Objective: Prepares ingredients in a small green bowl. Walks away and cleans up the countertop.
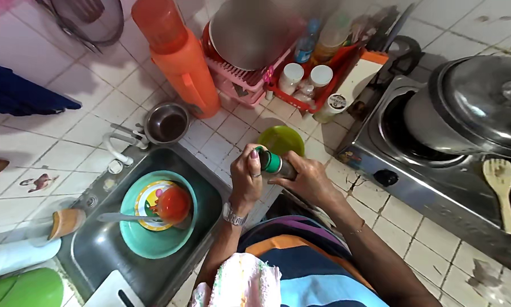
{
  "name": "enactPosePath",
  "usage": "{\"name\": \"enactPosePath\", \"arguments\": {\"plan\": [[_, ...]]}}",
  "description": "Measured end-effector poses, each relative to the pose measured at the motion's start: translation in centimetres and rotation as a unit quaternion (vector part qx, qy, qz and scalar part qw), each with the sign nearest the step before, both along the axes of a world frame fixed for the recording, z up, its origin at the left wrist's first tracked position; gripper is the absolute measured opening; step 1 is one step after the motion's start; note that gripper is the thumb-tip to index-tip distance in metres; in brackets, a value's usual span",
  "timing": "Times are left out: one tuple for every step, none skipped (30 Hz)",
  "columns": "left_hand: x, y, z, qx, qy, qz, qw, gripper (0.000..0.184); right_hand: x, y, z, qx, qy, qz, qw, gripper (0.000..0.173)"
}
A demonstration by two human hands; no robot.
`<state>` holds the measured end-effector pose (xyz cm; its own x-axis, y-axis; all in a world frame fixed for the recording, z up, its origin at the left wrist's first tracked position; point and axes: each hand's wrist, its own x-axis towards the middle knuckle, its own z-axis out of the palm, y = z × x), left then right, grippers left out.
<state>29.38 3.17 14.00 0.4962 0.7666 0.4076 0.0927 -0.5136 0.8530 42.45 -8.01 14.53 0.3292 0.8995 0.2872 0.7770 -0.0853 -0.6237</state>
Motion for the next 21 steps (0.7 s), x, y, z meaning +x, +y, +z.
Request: {"name": "enactPosePath", "arguments": {"plan": [[-0.1, 0.2, 0.0, -0.035, -0.022, -0.017, 0.999, 0.065, 0.2, -0.1, -0.3, 0.003, 0.017, 0.013, 1.000, 0.057], [-0.1, 0.2, 0.1, -0.091, -0.042, -0.038, 0.994, 0.061, 0.6, -0.3, -0.4, -0.005, 0.053, 0.035, 0.998, 0.059], [-0.2, 0.3, 0.3, -0.170, -0.062, -0.059, 0.982, 0.057, 1.2, -0.5, -0.4, -0.025, 0.106, 0.067, 0.992, 0.060], [-0.2, 0.3, 0.7, -0.266, -0.081, -0.081, 0.957, 0.053, 1.8, -0.7, -0.4, -0.049, 0.170, 0.102, 0.979, 0.059], [-0.1, 0.4, 1.0, -0.358, -0.100, -0.111, 0.922, 0.055, 2.3, -0.8, -0.3, -0.070, 0.239, 0.143, 0.958, 0.055], [-0.1, 0.4, 1.2, -0.429, -0.116, -0.145, 0.884, 0.058, 2.8, -0.8, -0.3, -0.090, 0.302, 0.178, 0.932, 0.050], [0.0, 0.6, 1.1, -0.474, -0.125, -0.177, 0.853, 0.060, 3.2, -0.8, -0.4, -0.105, 0.347, 0.199, 0.910, 0.048], [0.1, 0.7, 0.7, -0.499, -0.128, -0.205, 0.833, 0.062, 3.7, -0.7, -0.7, -0.118, 0.368, 0.207, 0.899, 0.046], [0.2, 0.9, 0.1, -0.506, -0.120, -0.223, 0.825, 0.062, 4.1, -0.6, -0.8, -0.132, 0.358, 0.201, 0.902, 0.044], [0.2, 1.1, -0.6, -0.507, -0.106, -0.225, 0.825, 0.061, 4.4, -0.5, -0.6, -0.148, 0.328, 0.188, 0.914, 0.042], [0.1, 1.3, -1.2, -0.500, -0.092, -0.214, 0.834, 0.059, 4.7, -0.6, -0.2, -0.161, 0.294, 0.175, 0.926, 0.042], [0.0, 1.4, -1.7, -0.484, -0.075, -0.197, 0.849, 0.056, 5.1, -0.6, 0.4, -0.170, 0.256, 0.163, 0.938, 0.042], [-0.4, 1.7, -2.2, -0.464, -0.061, -0.181, 0.865, 0.058, 5.6, -0.7, 1.0, -0.171, 0.217, 0.147, 0.950, 0.043], [-1.0, 1.9, -2.6, -0.454, -0.049, -0.161, 0.875, 0.059, 6.2, -0.8, 1.5, -0.163, 0.166, 0.127, 0.964, 0.043], [-1.7, 2.0, -2.8, -0.453, -0.047, -0.129, 0.881, 0.058, 6.7, -0.9, 2.3, -0.155, 0.106, 0.100, 0.977, 0.045], [-2.5, 2.0, -3.1, -0.458, -0.054, -0.090, 0.883, 0.055, 7.3, -0.9, 3.3, -0.147, 0.035, 0.069, 0.986, 0.048], [-3.3, 1.9, -3.3, -0.465, -0.064, -0.050, 0.882, 0.053, 7.7, -1.0, 4.3, -0.136, -0.031, 0.044, 0.989, 0.049], [-4.1, 1.9, -3.5, -0.468, -0.078, -0.014, 0.880, 0.050, 8.1, -1.0, 5.5, -0.131, -0.087, 0.023, 0.987, 0.049], [-4.8, 1.8, -3.7, -0.469, -0.094, 0.019, 0.878, 0.048, 8.3, -0.8, 6.4, -0.127, -0.133, 0.004, 0.983, 0.048], [-5.4, 1.7, -4.0, -0.468, -0.108, 0.047, 0.876, 0.047, 8.3, -0.6, 7.0, -0.119, -0.172, -0.016, 0.978, 0.048], [-5.8, 1.6, -4.3, -0.469, -0.121, 0.069, 0.872, 0.047, 8.2, -0.1, 6.7, -0.106, -0.208, -0.040, 0.972, 0.047]]}}
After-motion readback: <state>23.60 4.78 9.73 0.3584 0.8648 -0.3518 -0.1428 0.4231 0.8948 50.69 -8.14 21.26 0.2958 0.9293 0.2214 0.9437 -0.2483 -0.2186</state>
